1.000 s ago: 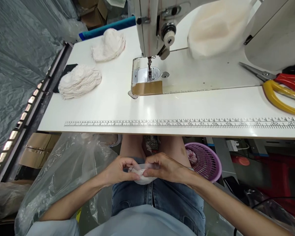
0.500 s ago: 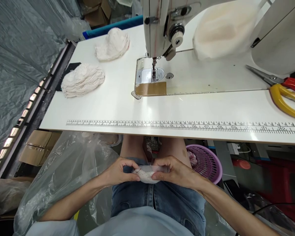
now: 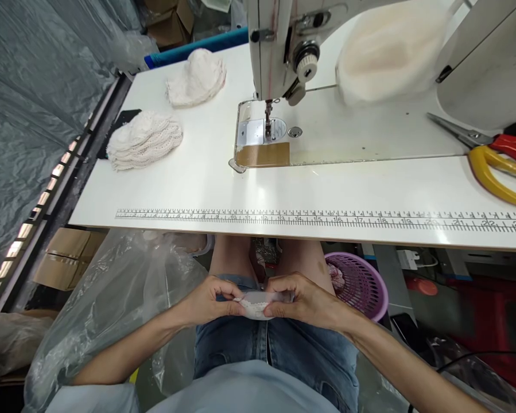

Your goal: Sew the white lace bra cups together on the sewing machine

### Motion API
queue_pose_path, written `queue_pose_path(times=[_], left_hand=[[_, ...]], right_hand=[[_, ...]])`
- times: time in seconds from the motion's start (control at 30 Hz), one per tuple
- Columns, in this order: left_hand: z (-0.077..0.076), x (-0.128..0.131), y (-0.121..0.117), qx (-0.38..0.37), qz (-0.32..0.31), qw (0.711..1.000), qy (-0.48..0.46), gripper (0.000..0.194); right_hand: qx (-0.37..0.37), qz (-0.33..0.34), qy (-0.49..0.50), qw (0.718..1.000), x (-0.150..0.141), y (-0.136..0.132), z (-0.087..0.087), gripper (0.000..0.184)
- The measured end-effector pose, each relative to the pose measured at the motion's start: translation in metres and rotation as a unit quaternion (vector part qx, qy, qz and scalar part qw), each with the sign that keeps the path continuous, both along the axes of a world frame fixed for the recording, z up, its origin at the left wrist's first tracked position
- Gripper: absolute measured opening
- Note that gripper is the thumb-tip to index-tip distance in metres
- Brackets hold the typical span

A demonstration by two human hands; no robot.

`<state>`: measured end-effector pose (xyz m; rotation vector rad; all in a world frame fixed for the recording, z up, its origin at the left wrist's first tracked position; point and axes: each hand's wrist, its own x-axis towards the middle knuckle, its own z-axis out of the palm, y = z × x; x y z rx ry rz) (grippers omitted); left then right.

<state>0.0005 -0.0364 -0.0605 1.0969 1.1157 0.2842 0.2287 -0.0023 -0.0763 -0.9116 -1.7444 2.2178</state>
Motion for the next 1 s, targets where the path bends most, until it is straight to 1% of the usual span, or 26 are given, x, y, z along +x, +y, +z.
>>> queue_pose_path(times=[0.27,0.5,0.57,0.67,0.73,0.8,0.87,1.0], left_hand=[[0.003,-0.001,-0.002,-0.004,0.021,1.0,0.01,0.022],[0.003,-0.005,-0.005,-0.033,0.047,0.998,0.009,0.018],[0.004,-0.008,-0.004,-0.03,0.042,0.999,0.006,0.019],[0.008,-0.012,-0.001,-0.023,0.008,1.0,-0.006,0.021],[0.011,-0.011,0.002,-0.018,-0.024,0.999,-0.012,0.025],[0.013,-0.007,0.006,-0.012,-0.042,0.999,-0.007,0.027],[0.013,-0.003,0.008,-0.017,-0.036,0.999,0.009,0.024],[0.011,0.0,0.007,-0.044,-0.007,0.999,0.024,0.02]], right_hand=[[0.009,0.011,-0.012,1.0,0.001,-0.002,0.003,0.031],[0.034,0.024,-0.023,0.999,0.0,0.001,0.004,0.032],[0.036,0.027,-0.027,0.999,-0.001,0.001,0.006,0.033],[0.042,0.042,-0.016,0.998,-0.006,0.0,0.009,0.033],[0.063,0.053,0.002,0.997,-0.01,0.0,0.01,0.032],[0.093,0.057,0.01,0.994,-0.014,0.0,0.011,0.03],[0.115,0.057,0.003,0.992,-0.015,0.0,0.012,0.029],[0.124,0.061,-0.022,0.99,-0.014,0.001,0.012,0.023]])
